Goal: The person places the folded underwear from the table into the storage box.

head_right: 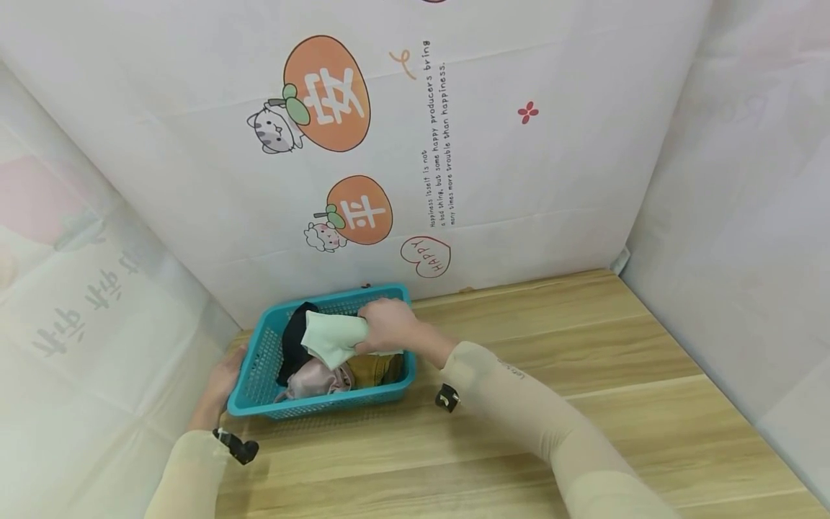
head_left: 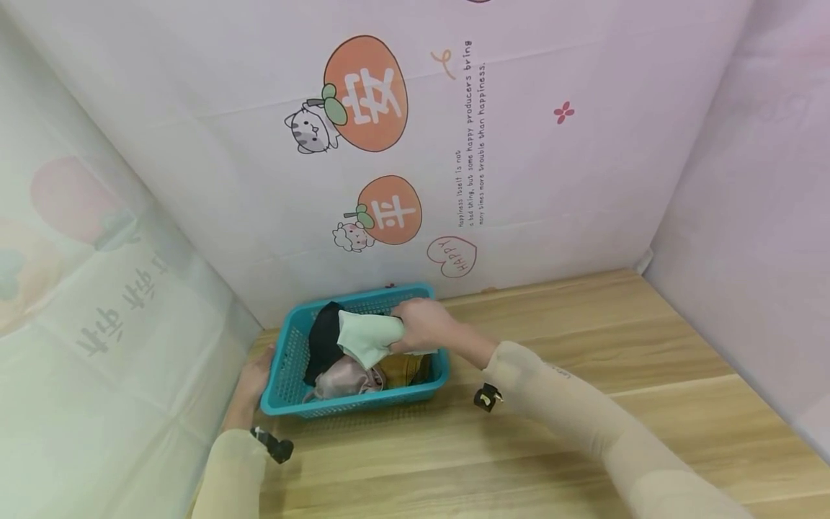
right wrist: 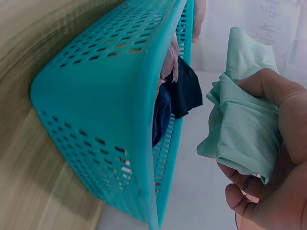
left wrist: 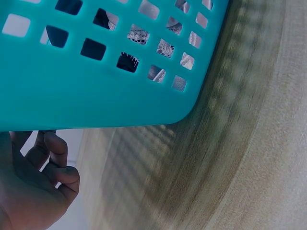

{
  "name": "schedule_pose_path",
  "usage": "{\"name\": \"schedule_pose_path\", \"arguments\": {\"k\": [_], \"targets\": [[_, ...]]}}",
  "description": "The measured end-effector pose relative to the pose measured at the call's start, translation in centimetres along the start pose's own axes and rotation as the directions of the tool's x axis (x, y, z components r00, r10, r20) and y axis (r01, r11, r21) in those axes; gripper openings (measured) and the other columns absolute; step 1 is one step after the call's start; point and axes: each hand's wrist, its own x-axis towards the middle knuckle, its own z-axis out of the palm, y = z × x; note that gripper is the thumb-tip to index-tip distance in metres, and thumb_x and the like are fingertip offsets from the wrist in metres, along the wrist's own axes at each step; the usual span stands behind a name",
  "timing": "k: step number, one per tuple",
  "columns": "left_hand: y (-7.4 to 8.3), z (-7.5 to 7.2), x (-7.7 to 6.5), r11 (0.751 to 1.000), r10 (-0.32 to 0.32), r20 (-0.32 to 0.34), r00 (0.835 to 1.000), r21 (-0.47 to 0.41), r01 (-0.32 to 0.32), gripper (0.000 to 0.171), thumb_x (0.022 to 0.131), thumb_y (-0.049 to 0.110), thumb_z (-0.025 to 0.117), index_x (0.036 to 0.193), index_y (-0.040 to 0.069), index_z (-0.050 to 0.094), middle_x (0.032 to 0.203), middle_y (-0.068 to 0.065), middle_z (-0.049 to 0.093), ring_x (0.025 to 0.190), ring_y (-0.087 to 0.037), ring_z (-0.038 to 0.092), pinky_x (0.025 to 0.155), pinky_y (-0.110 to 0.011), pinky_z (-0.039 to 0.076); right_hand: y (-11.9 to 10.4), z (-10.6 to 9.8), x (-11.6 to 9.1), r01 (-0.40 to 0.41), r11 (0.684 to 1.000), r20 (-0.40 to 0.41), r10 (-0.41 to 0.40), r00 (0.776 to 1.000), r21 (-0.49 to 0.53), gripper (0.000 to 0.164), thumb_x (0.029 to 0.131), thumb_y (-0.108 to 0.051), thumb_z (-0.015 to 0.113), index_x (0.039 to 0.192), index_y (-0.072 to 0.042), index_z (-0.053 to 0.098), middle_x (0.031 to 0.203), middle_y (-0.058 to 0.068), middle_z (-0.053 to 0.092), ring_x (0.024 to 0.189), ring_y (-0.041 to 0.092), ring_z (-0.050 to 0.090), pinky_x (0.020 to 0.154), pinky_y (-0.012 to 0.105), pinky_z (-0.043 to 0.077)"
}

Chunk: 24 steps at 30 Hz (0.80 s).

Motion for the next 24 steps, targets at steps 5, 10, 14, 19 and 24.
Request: {"name": "schedule_pose_path", "arguments": {"k": [5, 10, 14, 19, 24], "targets": [[0.0, -0.3, -0.1, 1.0, 0.012, 0.025, 1.0, 0.022, -0.013, 0.106, 0.089, 0.084, 0.017, 0.153, 0.002, 0.034, 0.153, -0.031, 0.038, 0.14, -0.047, 0.041, 0.116, -0.058, 0.036, -0.8, 0.2, 0.4, 0.012, 0.999, -0.012, -0.013, 1.0, -0.036, 0.04, 0.075, -0.049, 0.079, 0.097, -0.017, 0.07, 0.087, -0.006, 0.07, 0.072, 0.009, 0.056, 0.063, 0.026, 0.048], [0.1, -0.4, 0.0, 1.0, -0.003, 0.01, 1.0, 0.026, 0.002, 0.102, 0.091, 0.082, 0.019, 0.154, 0.003, 0.034, 0.155, -0.03, 0.037, 0.142, -0.047, 0.039, 0.118, -0.059, 0.033, -1.8, 0.4, 1.0, 0.011, 0.999, -0.019, -0.011, 1.0, -0.036, 0.041, 0.075, -0.05, 0.079, 0.098, -0.018, 0.07, 0.088, -0.007, 0.07, 0.073, 0.01, 0.057, 0.065, 0.026, 0.049], [0.2, -0.3, 0.1, 1.0, -0.014, -0.007, 1.0, 0.016, 0.014, 0.102, 0.09, 0.083, 0.02, 0.153, 0.003, 0.034, 0.154, -0.03, 0.037, 0.142, -0.047, 0.038, 0.118, -0.058, 0.033, -2.9, 0.6, 1.4, 0.009, 0.999, -0.013, -0.009, 1.0, -0.034, 0.04, 0.076, -0.05, 0.079, 0.1, -0.019, 0.071, 0.092, -0.006, 0.072, 0.076, 0.01, 0.059, 0.066, 0.027, 0.052], [0.2, -0.2, 0.1, 1.0, 0.007, 0.004, 1.0, 0.002, -0.007, 0.104, 0.09, 0.083, 0.02, 0.154, 0.002, 0.033, 0.155, -0.03, 0.036, 0.142, -0.047, 0.039, 0.117, -0.058, 0.034, -4.1, 1.1, 2.0, -0.009, 0.999, 0.022, 0.009, 1.0, -0.034, 0.041, 0.076, -0.052, 0.079, 0.101, -0.022, 0.071, 0.092, -0.008, 0.071, 0.075, 0.009, 0.058, 0.062, 0.026, 0.051], [0.1, -0.2, 0.0, 1.0, 0.021, 0.009, 1.0, 0.017, -0.021, 0.106, 0.09, 0.083, 0.019, 0.154, 0.0, 0.032, 0.155, -0.032, 0.035, 0.141, -0.048, 0.039, 0.117, -0.059, 0.034, -5.2, 1.2, 2.5, -0.014, 0.999, 0.051, 0.017, 0.999, -0.043, 0.043, 0.077, -0.055, 0.078, 0.104, -0.024, 0.07, 0.092, -0.009, 0.07, 0.075, 0.009, 0.058, 0.062, 0.027, 0.05]]}}
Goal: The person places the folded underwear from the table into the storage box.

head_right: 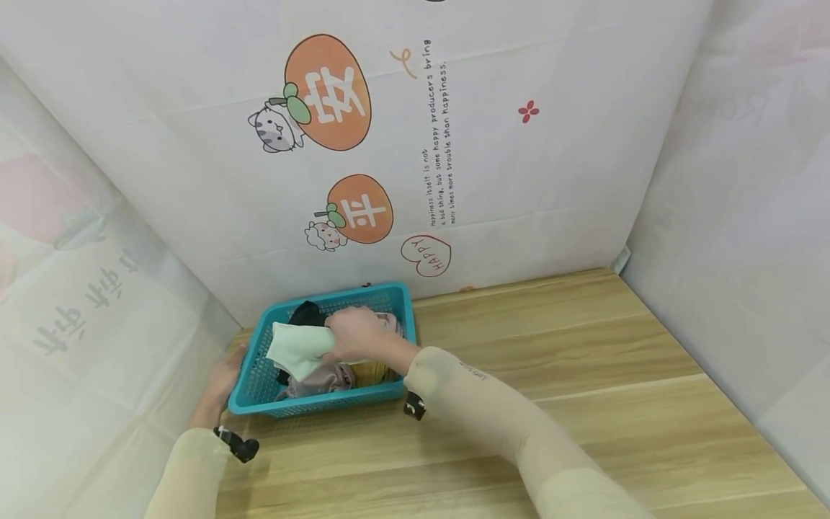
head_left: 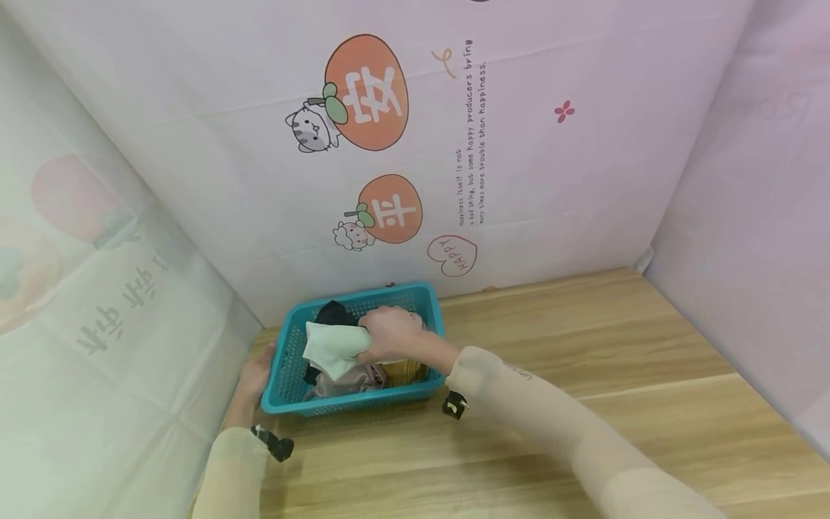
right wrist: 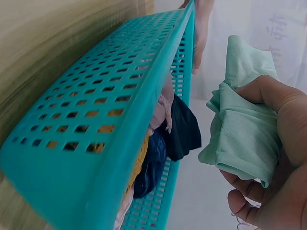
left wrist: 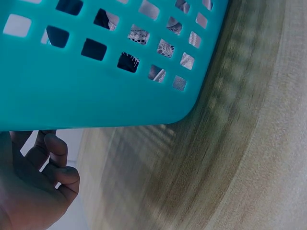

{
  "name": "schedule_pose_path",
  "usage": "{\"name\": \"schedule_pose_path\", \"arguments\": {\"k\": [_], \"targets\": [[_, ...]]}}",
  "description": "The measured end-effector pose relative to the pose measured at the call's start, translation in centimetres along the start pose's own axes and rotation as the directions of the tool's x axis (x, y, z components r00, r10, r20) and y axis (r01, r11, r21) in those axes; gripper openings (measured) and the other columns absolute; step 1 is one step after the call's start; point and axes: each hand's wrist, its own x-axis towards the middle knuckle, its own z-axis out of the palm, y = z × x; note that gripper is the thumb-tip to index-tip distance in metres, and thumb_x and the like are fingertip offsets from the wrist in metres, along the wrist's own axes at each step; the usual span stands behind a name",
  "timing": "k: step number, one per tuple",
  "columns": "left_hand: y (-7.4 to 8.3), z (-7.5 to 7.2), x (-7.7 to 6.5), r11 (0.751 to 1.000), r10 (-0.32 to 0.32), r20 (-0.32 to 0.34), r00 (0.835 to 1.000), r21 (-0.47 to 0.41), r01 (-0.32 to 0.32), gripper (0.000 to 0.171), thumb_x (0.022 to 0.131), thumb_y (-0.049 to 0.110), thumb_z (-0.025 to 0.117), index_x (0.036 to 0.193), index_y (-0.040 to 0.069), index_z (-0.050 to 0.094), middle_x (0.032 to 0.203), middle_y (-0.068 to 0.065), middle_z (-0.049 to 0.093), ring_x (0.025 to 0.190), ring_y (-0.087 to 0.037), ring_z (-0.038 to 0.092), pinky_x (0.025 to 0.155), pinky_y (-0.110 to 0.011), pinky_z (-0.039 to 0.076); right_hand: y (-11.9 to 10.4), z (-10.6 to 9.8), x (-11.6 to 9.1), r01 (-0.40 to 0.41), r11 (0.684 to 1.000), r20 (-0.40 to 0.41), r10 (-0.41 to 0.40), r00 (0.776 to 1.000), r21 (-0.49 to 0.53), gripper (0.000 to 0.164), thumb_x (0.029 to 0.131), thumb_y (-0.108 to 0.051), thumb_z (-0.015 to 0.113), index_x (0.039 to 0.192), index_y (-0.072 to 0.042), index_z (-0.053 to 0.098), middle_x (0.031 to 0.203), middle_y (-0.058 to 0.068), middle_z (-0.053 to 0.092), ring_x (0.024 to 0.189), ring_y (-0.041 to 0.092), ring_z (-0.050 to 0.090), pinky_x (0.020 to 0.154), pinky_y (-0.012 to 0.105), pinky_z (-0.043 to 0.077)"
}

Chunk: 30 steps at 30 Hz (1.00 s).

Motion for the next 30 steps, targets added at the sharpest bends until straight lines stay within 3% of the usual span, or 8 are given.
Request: {"name": "schedule_pose_path", "arguments": {"k": [6, 19, 30], "targets": [[0.0, -0.1, 0.4, 1.0, -0.008, -0.011, 1.0, 0.013, 0.008, 0.108, 0.088, 0.085, 0.018, 0.155, 0.0, 0.029, 0.157, -0.032, 0.029, 0.144, -0.05, 0.033, 0.118, -0.06, 0.031, -1.0, 0.2, 0.6, 0.039, 0.999, -0.006, -0.039, 0.999, -0.007, 0.041, 0.079, -0.056, 0.077, 0.103, -0.023, 0.07, 0.093, -0.009, 0.071, 0.075, 0.008, 0.059, 0.066, 0.026, 0.051], [-0.3, -0.3, 0.4, 0.998, 0.017, 0.004, 1.0, 0.056, -0.017, 0.112, 0.087, 0.086, 0.015, 0.154, -0.003, 0.029, 0.157, -0.034, 0.027, 0.146, -0.053, 0.025, 0.12, -0.064, 0.023, -2.9, 1.5, 1.5, 0.039, 0.998, 0.02, -0.038, 0.999, -0.049, 0.046, 0.08, -0.058, 0.076, 0.11, -0.024, 0.071, 0.098, -0.009, 0.072, 0.08, 0.01, 0.061, 0.071, 0.03, 0.052], [-0.3, -0.4, 0.2, 0.995, 0.025, -0.007, 1.0, 0.093, -0.025, 0.117, 0.085, 0.088, 0.013, 0.151, -0.006, 0.033, 0.153, -0.036, 0.032, 0.141, -0.054, 0.033, 0.118, -0.064, 0.029, -4.4, 3.5, 2.7, 0.02, 0.992, 0.01, -0.019, 1.0, -0.127, 0.047, 0.078, -0.06, 0.077, 0.109, -0.026, 0.072, 0.097, -0.01, 0.072, 0.084, 0.012, 0.064, 0.089, 0.038, 0.054]]}}
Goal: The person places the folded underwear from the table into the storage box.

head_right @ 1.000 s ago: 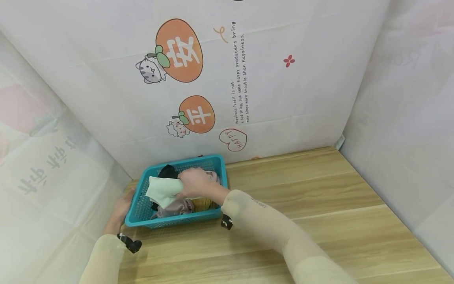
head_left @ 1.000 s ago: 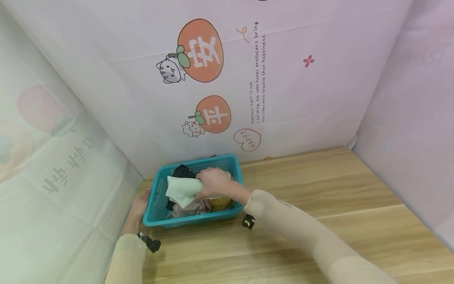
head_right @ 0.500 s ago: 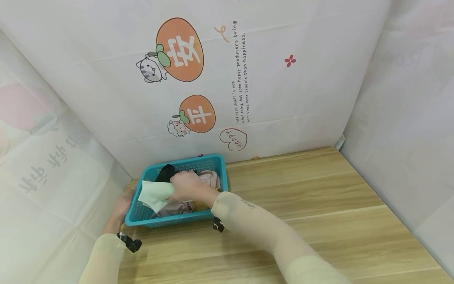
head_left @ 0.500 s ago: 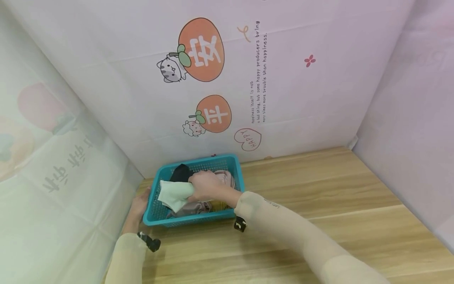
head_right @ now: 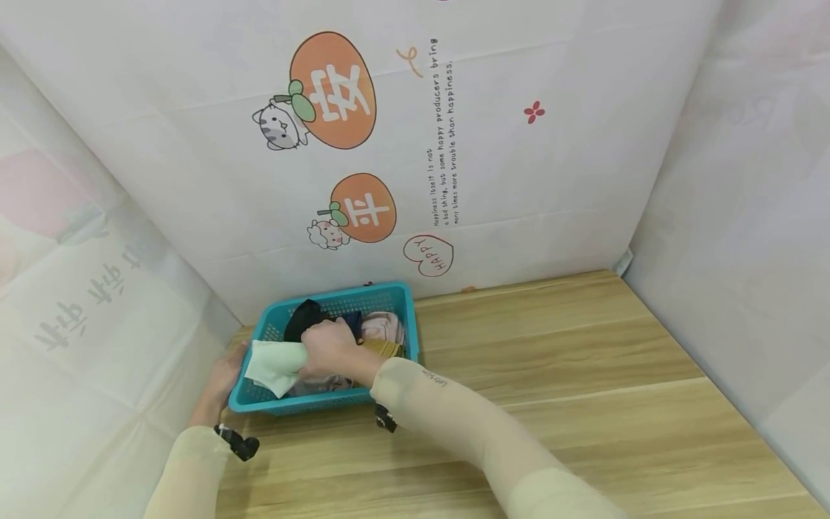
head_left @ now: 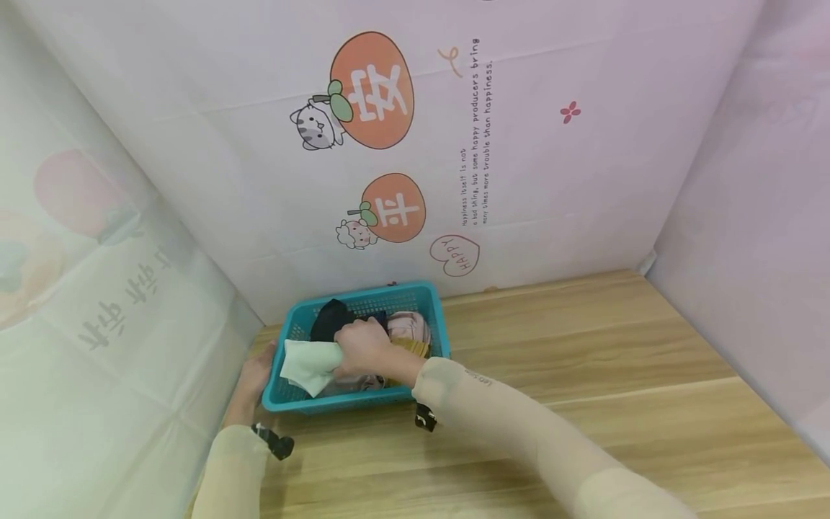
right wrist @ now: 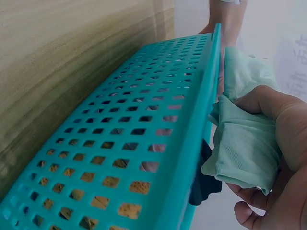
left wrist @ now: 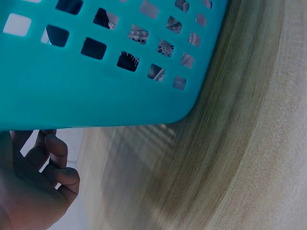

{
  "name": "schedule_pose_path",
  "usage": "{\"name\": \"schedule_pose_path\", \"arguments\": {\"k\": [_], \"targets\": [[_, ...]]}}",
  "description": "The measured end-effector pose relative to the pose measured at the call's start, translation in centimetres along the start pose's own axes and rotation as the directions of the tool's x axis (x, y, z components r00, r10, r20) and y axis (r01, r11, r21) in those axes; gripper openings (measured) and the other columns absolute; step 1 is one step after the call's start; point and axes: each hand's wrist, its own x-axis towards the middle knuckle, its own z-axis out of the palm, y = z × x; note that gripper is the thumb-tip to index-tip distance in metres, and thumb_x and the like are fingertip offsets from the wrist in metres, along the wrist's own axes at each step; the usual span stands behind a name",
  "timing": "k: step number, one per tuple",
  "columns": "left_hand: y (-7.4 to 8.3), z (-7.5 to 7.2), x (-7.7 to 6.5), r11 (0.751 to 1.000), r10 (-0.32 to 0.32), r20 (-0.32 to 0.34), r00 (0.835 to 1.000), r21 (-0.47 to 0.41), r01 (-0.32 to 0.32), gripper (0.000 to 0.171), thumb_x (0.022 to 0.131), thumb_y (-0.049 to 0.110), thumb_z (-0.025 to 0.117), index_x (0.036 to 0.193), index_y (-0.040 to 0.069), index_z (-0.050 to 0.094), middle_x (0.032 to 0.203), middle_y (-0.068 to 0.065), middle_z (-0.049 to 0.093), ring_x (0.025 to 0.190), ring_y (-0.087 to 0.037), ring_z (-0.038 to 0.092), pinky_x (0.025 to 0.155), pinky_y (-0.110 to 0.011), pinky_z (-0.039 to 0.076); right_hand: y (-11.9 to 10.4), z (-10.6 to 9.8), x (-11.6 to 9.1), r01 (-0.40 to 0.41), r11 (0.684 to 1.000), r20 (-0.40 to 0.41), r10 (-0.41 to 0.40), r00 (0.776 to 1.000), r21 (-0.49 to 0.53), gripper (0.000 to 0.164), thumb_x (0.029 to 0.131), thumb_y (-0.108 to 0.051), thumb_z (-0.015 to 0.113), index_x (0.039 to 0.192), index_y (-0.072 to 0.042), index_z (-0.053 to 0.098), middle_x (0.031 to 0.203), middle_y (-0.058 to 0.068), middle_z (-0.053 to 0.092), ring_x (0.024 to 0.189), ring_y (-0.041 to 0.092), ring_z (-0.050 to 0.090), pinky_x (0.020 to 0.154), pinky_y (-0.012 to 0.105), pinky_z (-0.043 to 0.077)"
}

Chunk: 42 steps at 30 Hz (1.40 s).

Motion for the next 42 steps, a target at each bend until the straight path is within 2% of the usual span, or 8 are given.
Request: {"name": "schedule_pose_path", "arguments": {"k": [5, 10, 14, 20, 26, 35, 39, 42], "targets": [[0.0, 0.0, 0.0, 1.0, -0.01, 0.002, 1.0, 0.003, 0.01, 0.115, 0.086, 0.088, 0.013, 0.151, -0.005, 0.033, 0.154, -0.035, 0.031, 0.143, -0.054, 0.03, 0.119, -0.064, 0.026, -0.5, 0.9, 0.4, -0.008, 1.0, 0.02, 0.008, 1.0, -0.013, 0.054, 0.078, -0.066, 0.074, 0.116, -0.028, 0.07, 0.105, -0.01, 0.071, 0.095, 0.014, 0.063, 0.097, 0.042, 0.051], [0.1, 0.1, 0.2, 1.0, -0.017, 0.012, 1.0, -0.013, 0.017, 0.111, 0.088, 0.086, 0.014, 0.152, -0.003, 0.033, 0.155, -0.034, 0.032, 0.143, -0.052, 0.033, 0.119, -0.062, 0.028, -1.0, 1.1, 0.4, -0.037, 0.999, 0.089, 0.037, 0.995, -0.001, 0.08, 0.075, -0.079, 0.066, 0.139, -0.033, 0.056, 0.134, -0.009, 0.061, 0.125, 0.018, 0.053, 0.109, 0.045, 0.044], [0.3, 0.1, 0.3, 0.999, -0.026, 0.01, 1.0, -0.027, 0.026, 0.109, 0.088, 0.085, 0.014, 0.152, -0.001, 0.033, 0.155, -0.033, 0.033, 0.143, -0.05, 0.034, 0.119, -0.061, 0.029, -1.0, 1.0, 0.3, -0.046, 0.999, 0.078, 0.044, 0.996, 0.02, 0.085, 0.076, -0.081, 0.064, 0.145, -0.034, 0.05, 0.145, -0.008, 0.054, 0.134, 0.018, 0.048, 0.113, 0.044, 0.042], [0.9, 0.3, 0.0, 0.999, -0.049, 0.013, 0.999, -0.017, 0.049, 0.108, 0.089, 0.085, 0.013, 0.153, 0.001, 0.033, 0.155, -0.032, 0.034, 0.143, -0.049, 0.035, 0.119, -0.061, 0.029, -0.4, 0.3, -0.7, -0.044, 0.998, 0.078, 0.04, 0.996, 0.051, 0.084, 0.076, -0.082, 0.062, 0.144, -0.034, 0.051, 0.143, -0.007, 0.055, 0.131, 0.018, 0.05, 0.109, 0.044, 0.045], [0.7, -0.1, -0.2, 0.994, 0.036, 0.003, 0.999, 0.102, -0.036, 0.104, 0.093, 0.079, 0.009, 0.15, -0.004, 0.036, 0.153, -0.035, 0.034, 0.142, -0.053, 0.033, 0.118, -0.065, 0.026, 0.6, -0.4, -2.0, -0.047, 0.997, 0.105, 0.04, 0.994, 0.067, 0.085, 0.076, -0.084, 0.059, 0.144, -0.032, 0.052, 0.14, -0.006, 0.058, 0.127, 0.018, 0.053, 0.108, 0.043, 0.047], [0.0, -0.1, -0.6, 0.999, 0.005, -0.004, 1.0, 0.038, -0.005, 0.1, 0.094, 0.078, 0.015, 0.152, -0.001, 0.034, 0.156, -0.033, 0.031, 0.144, -0.052, 0.029, 0.119, -0.064, 0.025, 2.6, -0.3, -4.0, 0.001, 0.995, 0.142, -0.016, 0.99, 0.103, 0.079, 0.082, -0.077, 0.061, 0.142, -0.026, 0.055, 0.136, -0.004, 0.063, 0.124, 0.02, 0.059, 0.097, 0.034, 0.054], [0.3, 0.0, -0.7, 1.0, -0.008, -0.006, 1.0, 0.002, 0.008, 0.1, 0.095, 0.078, 0.018, 0.152, -0.003, 0.033, 0.154, -0.033, 0.033, 0.143, -0.051, 0.033, 0.117, -0.063, 0.029, 3.6, -0.4, -4.8, 0.034, 0.99, 0.115, -0.05, 0.992, 0.139, 0.056, 0.086, -0.066, 0.064, 0.123, -0.023, 0.066, 0.108, -0.006, 0.069, 0.097, 0.012, 0.065, 0.076, 0.027, 0.055], [0.6, -0.1, -0.7, 1.0, 0.01, -0.017, 1.0, 0.002, -0.01, 0.097, 0.098, 0.073, 0.02, 0.152, -0.006, 0.032, 0.152, -0.035, 0.036, 0.14, -0.051, 0.038, 0.115, -0.062, 0.034, 4.3, -0.5, -5.3, 0.062, 0.985, 0.083, -0.076, 0.994, 0.16, 0.039, 0.091, -0.056, 0.065, 0.106, -0.02, 0.068, 0.084, -0.008, 0.062, 0.072, 0.007, 0.058, 0.06, 0.023, 0.045]]}}
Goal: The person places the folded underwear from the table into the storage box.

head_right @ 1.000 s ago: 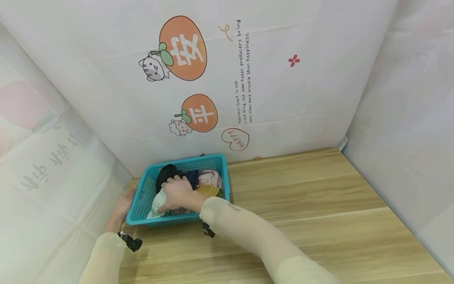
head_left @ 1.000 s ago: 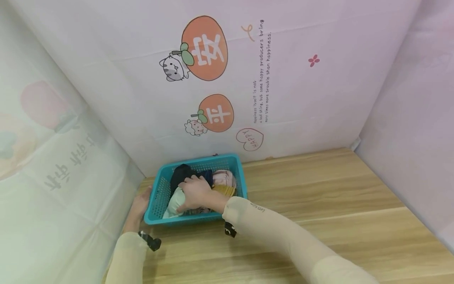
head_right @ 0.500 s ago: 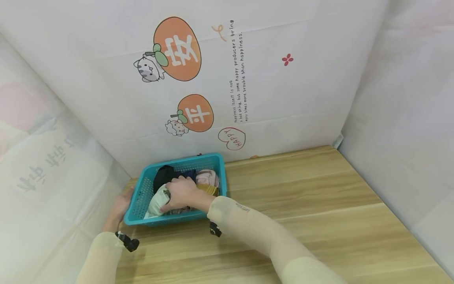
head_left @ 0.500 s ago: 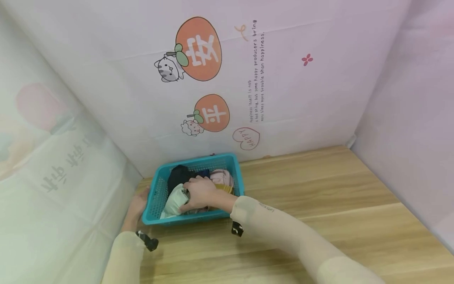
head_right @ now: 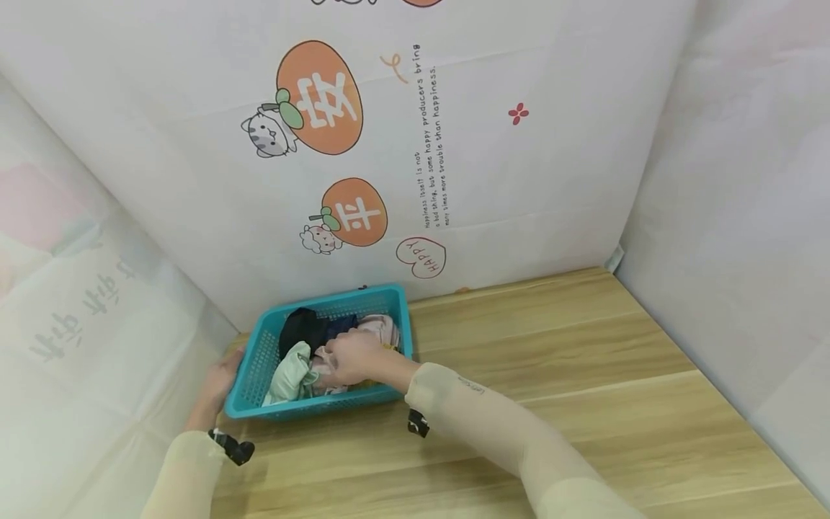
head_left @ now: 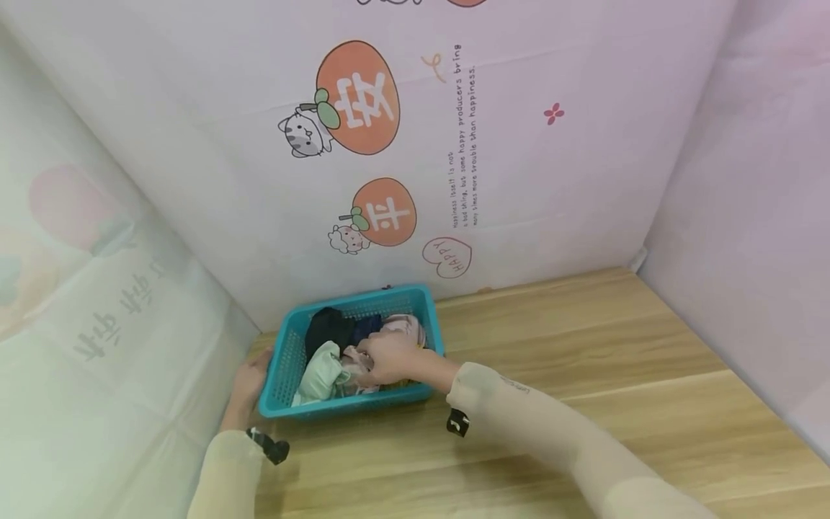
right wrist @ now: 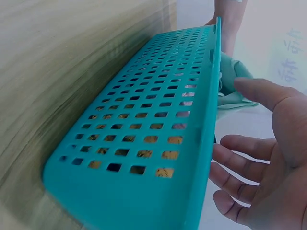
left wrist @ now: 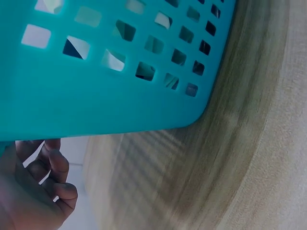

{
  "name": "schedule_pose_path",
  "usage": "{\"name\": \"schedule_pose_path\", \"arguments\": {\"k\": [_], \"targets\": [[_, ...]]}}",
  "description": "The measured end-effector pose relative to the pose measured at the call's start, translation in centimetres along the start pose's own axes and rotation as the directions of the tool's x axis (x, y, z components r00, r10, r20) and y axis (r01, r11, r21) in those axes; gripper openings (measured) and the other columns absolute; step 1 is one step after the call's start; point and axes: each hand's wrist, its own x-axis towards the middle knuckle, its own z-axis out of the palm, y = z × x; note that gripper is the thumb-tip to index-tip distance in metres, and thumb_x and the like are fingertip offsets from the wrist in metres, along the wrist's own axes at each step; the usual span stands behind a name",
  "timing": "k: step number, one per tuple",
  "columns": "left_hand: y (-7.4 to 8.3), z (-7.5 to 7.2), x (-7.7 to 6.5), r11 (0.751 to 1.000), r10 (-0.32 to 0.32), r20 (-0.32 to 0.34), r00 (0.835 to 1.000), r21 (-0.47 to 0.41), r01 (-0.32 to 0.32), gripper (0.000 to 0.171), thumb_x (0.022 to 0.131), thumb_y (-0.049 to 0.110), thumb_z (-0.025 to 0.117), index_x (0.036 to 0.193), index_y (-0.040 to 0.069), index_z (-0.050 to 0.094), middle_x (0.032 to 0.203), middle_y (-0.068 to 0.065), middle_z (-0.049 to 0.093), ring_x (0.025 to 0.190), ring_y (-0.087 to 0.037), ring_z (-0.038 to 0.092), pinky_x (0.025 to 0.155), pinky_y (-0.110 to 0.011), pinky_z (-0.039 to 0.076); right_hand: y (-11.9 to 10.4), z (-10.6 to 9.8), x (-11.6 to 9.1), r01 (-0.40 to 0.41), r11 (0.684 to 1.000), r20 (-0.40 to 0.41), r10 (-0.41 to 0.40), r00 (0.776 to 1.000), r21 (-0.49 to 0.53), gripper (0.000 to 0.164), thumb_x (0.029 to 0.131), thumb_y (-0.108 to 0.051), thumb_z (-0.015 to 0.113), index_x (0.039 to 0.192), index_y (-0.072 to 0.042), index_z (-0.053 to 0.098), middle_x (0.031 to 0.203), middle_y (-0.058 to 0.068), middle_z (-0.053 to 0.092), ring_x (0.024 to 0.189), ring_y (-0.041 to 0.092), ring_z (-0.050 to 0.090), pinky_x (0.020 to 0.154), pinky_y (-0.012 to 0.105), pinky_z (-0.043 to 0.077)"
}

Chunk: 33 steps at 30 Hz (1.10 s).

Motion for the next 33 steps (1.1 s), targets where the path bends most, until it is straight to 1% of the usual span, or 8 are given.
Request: {"name": "schedule_pose_path", "arguments": {"k": [3, 5, 10, 16, 19, 22, 27, 33], "targets": [[0.0, -0.2, 0.1, 0.999, 0.03, -0.029, 0.999, -0.01, -0.03, 0.086, 0.102, 0.065, 0.025, 0.15, -0.005, 0.035, 0.148, -0.034, 0.042, 0.134, -0.049, 0.044, 0.111, -0.061, 0.04, 0.4, -0.1, -0.6, 0.015, 1.0, -0.025, -0.015, 1.0, 0.002, 0.034, 0.094, -0.049, 0.065, 0.111, -0.021, 0.07, 0.078, -0.009, 0.058, 0.064, 0.005, 0.049, 0.055, 0.023, 0.037], [0.1, -0.3, 0.0, 0.999, 0.052, -0.054, 0.997, -0.01, -0.052, 0.078, 0.104, 0.059, 0.028, 0.149, -0.004, 0.038, 0.145, -0.033, 0.045, 0.13, -0.047, 0.048, 0.108, -0.059, 0.043, 0.7, -0.1, -1.0, 0.021, 1.0, -0.041, -0.021, 0.999, 0.008, 0.036, 0.094, -0.046, 0.065, 0.119, -0.02, 0.07, 0.083, -0.008, 0.063, 0.067, 0.006, 0.051, 0.056, 0.023, 0.038], [1.0, -0.5, -0.3, 0.996, 0.088, -0.122, 0.989, -0.002, -0.089, 0.062, 0.106, 0.047, 0.037, 0.144, -0.001, 0.045, 0.14, -0.03, 0.05, 0.125, -0.043, 0.051, 0.102, -0.056, 0.047, 2.0, 0.1, -2.0, 0.027, 0.999, -0.093, -0.024, 0.995, 0.035, 0.036, 0.094, -0.04, 0.067, 0.123, -0.02, 0.07, 0.106, -0.003, 0.074, 0.086, 0.009, 0.065, 0.07, 0.026, 0.054], [2.4, -0.9, -1.0, 0.983, 0.17, -0.176, 0.97, 0.102, -0.153, 0.05, 0.105, 0.036, 0.043, 0.141, 0.002, 0.051, 0.134, -0.026, 0.058, 0.119, -0.04, 0.056, 0.094, -0.052, 0.05, 3.7, 0.1, -3.4, 0.009, 0.996, -0.109, 0.001, 0.994, 0.085, 0.034, 0.093, -0.037, 0.07, 0.12, -0.017, 0.072, 0.108, -0.002, 0.074, 0.097, 0.013, 0.068, 0.081, 0.032, 0.058], [2.9, -1.1, -1.2, 0.961, 0.235, -0.185, 0.954, 0.191, -0.199, 0.046, 0.105, 0.033, 0.044, 0.136, 0.002, 0.056, 0.126, -0.023, 0.062, 0.112, -0.037, 0.06, 0.088, -0.048, 0.052, 4.6, 0.1, -4.1, 0.003, 0.994, -0.116, 0.009, 0.993, 0.109, 0.034, 0.093, -0.036, 0.07, 0.119, -0.014, 0.072, 0.11, 0.0, 0.074, 0.1, 0.015, 0.068, 0.085, 0.033, 0.058], [3.5, -1.3, -1.6, 0.927, 0.316, -0.158, 0.936, 0.262, -0.269, 0.042, 0.105, 0.03, 0.046, 0.132, 0.001, 0.06, 0.12, -0.023, 0.064, 0.106, -0.036, 0.062, 0.082, -0.046, 0.053, 5.5, -0.1, -4.8, -0.011, 0.991, -0.13, 0.028, 0.991, 0.133, 0.034, 0.093, -0.033, 0.07, 0.119, -0.012, 0.072, 0.114, 0.001, 0.074, 0.105, 0.018, 0.068, 0.089, 0.036, 0.058], [4.8, -1.4, -2.7, 0.869, 0.426, -0.084, 0.901, 0.314, -0.382, 0.037, 0.103, 0.025, 0.051, 0.129, 0.0, 0.062, 0.117, -0.024, 0.066, 0.102, -0.036, 0.064, 0.082, -0.05, 0.054, 6.8, -0.7, -6.0, -0.037, 0.986, -0.129, 0.058, 0.99, 0.163, 0.035, 0.092, -0.03, 0.07, 0.12, -0.009, 0.07, 0.116, 0.004, 0.073, 0.108, 0.022, 0.068, 0.093, 0.039, 0.057], [6.6, -0.9, -4.1, 0.801, 0.506, -0.022, 0.862, 0.384, -0.46, 0.035, 0.102, 0.025, 0.056, 0.126, 0.001, 0.064, 0.116, -0.021, 0.068, 0.097, -0.033, 0.066, 0.083, -0.051, 0.054, 8.5, -1.3, -7.9, -0.075, 0.973, -0.136, 0.106, 0.985, 0.218, 0.035, 0.091, -0.027, 0.071, 0.12, -0.006, 0.069, 0.116, 0.008, 0.073, 0.108, 0.023, 0.068, 0.096, 0.042, 0.057]]}}
